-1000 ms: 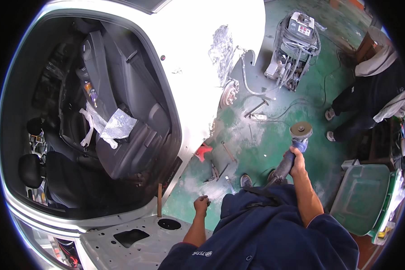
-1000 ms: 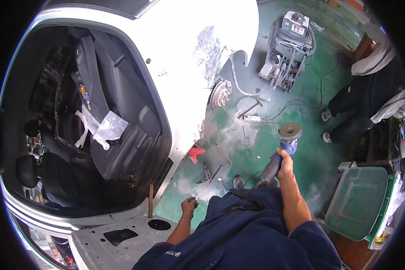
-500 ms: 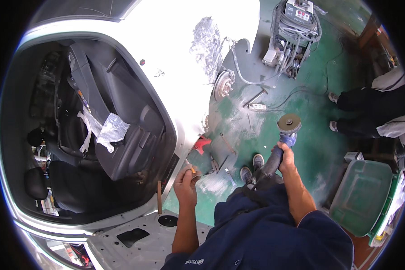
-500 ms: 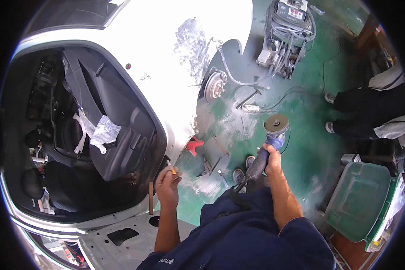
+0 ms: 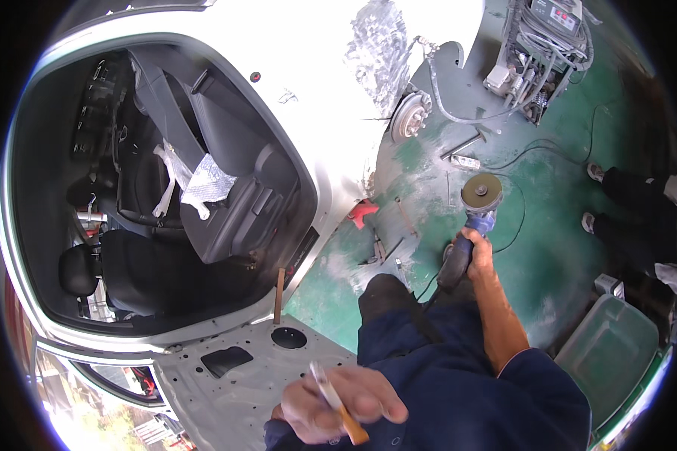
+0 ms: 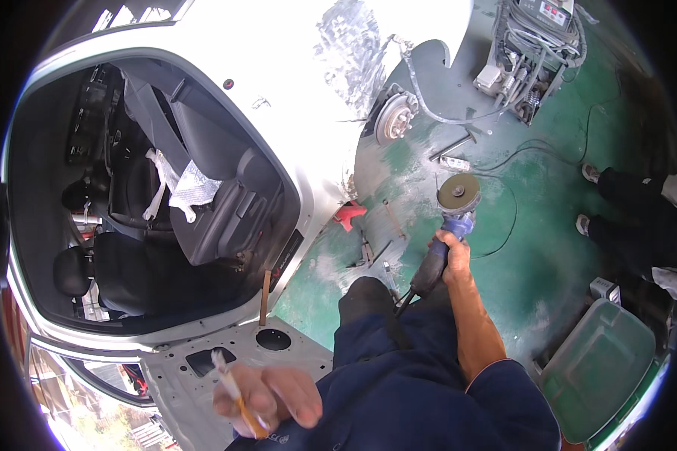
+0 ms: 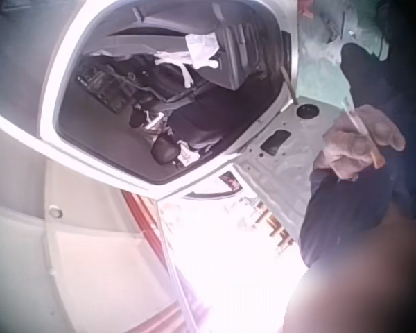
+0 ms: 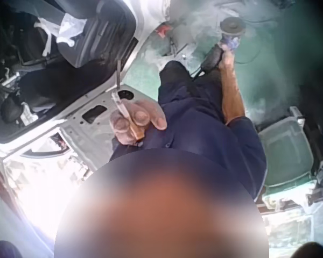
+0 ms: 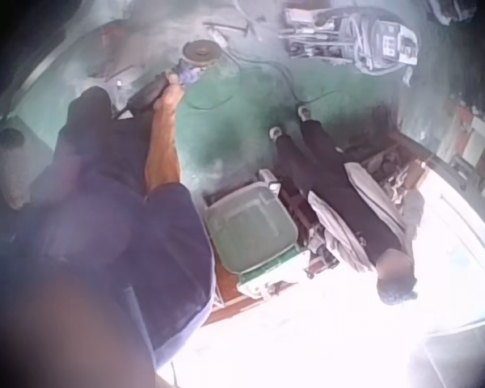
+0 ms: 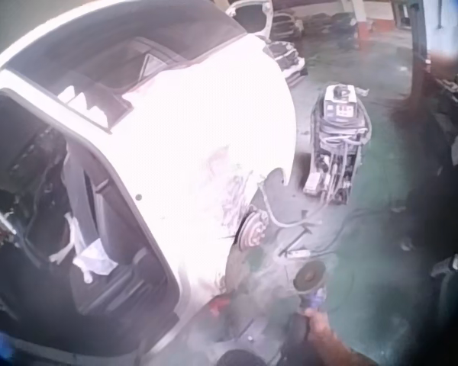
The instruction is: The person uses an angle grinder to remove paint and smooth the metal on the lower side and wheel arch of a white car. They work along the rocker panel and around the wheel well, producing sparks as they grind the surface.
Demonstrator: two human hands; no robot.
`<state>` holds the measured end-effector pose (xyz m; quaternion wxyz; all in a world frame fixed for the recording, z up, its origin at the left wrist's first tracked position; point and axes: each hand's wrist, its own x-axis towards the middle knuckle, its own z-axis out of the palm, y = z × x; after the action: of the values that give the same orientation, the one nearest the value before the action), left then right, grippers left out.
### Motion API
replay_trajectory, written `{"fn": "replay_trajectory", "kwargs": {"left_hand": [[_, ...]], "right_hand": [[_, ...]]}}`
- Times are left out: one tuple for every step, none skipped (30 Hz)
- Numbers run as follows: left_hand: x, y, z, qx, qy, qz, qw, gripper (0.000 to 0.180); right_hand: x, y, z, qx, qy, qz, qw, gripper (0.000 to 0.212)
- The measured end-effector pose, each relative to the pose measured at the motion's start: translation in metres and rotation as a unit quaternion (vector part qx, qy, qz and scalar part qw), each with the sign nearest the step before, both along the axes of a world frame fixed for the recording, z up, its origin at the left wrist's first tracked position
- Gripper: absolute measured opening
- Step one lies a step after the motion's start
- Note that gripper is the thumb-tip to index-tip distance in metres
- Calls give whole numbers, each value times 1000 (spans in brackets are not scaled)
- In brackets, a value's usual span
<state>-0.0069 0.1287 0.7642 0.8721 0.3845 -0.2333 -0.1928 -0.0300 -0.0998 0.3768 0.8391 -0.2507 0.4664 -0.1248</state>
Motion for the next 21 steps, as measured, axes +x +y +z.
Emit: {"fn": "replay_trajectory", "kwargs": {"left_hand": [[0,0,1,-32,5,-29,999,32],[1,-2,0,-62,5,-67,996,33],[2,-1,-1,-93,5,-105,990,35],[2,-1,-2,-102,-4,-87,991,35],[0,0,-4,-111,-15,-70,991,34],[1,4,-5,-121,-26,-54,991,33],[1,9,-7,-137,-5,-45,990,33],[5,17,-8,-137,-5,-51,989,33],[10,29,-8,-139,-6,-57,989,33],[16,42,-9,-144,-9,-70,987,32],[23,55,-10,-149,-12,-83,985,32],[33,69,-13,-156,-18,-105,982,31],[40,83,-12,-162,-21,-125,979,31],[44,98,-10,-163,-10,-123,979,30],[47,111,-7,-168,-3,-118,979,30],[50,124,-4,-173,1,-111,979,29],[53,137,1,-177,10,-110,978,29],[58,147,6,-178,21,-112,977,28],[63,155,13,-180,32,-119,976,28],[69,159,17,-181,43,-127,974,28],[76,158,19,-187,52,-141,971,28]], "right_hand": [[2,1,1,0,2,-1,1000,43],[5,2,1,5,1,3,1000,42],[9,4,1,18,1,8,1000,41],[12,6,2,8,0,5,1000,40],[16,9,2,6,-1,5,1000,39],[20,13,2,10,-1,8,1000,38],[23,18,3,0,3,3,1000,38],[27,24,3,-5,6,1,1000,37],[31,30,4,-6,5,5,1000,36],[34,37,4,-14,13,-7,1000,36],[38,45,4,-18,15,-13,1000,36],[44,55,3,-15,12,-13,1000,35],[47,67,3,-18,16,-22,999,34],[49,76,3,-16,16,-22,1000,34],[55,82,5,-13,14,-13,1000,33],[62,89,7,-31,15,-11,999,33],[65,99,9,-41,18,-6,999,34],[68,108,10,-41,25,0,999,34],[72,117,10,-49,28,-8,998,34],[76,125,10,-55,32,-11,998,34],[80,130,10,-60,33,-12,998,33]]}}
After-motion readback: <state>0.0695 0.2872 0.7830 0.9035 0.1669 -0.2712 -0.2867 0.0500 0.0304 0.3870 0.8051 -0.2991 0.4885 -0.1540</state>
